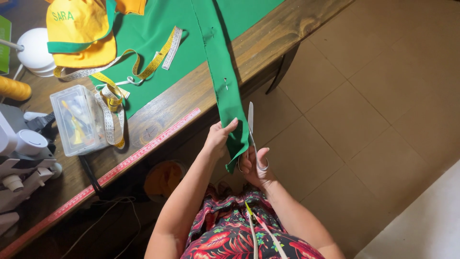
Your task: The person uses scissors to cut a long strip from a large piece of green fabric on a wooden table. They then fold the remaining green fabric and a separate orange fabric piece, and finally pick up a yellow drawstring bag to measure its opening with a tape measure.
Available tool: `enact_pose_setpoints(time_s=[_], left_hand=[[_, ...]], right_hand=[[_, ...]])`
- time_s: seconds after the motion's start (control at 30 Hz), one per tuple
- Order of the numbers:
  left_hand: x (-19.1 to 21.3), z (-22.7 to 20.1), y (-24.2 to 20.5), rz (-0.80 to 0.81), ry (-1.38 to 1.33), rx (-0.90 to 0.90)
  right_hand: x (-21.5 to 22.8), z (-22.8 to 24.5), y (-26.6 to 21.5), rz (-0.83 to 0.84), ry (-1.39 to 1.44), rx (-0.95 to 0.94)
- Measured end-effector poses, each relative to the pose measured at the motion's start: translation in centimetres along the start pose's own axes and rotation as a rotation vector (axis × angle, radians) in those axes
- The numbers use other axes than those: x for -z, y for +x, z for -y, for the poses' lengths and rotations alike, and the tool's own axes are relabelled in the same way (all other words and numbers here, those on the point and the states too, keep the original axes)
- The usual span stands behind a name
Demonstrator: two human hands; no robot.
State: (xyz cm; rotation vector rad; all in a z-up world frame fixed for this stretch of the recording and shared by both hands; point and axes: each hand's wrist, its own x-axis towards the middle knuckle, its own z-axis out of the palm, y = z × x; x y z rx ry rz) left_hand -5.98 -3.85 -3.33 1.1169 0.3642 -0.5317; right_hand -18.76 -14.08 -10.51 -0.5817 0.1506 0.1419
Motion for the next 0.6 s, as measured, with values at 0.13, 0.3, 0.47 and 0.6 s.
enact_pose_setpoints(time_s=[0.13,0.3,0.47,0.6], left_hand=[[1.3,-4.0,-0.8,-0.186,1.066,-0.180],[-1.4,-10.9,0.2,-0.371,1.338,-1.199],[-4.0,-12.3,7.5,-0.003,1.579,-0.872],[-4.8,-12.1,11.4,-0.118,1.830,-0.730]], right_hand=[[1.5,0.2,0.5,-0.005,0.006,-0.025],[5.0,-0.7,1.2,0.033,-0.019,-0.071],[6.0,0.8,2.6,0.109,-0.065,-0.031],[6.0,2.8,3.4,0.127,-0.012,-0.064]])
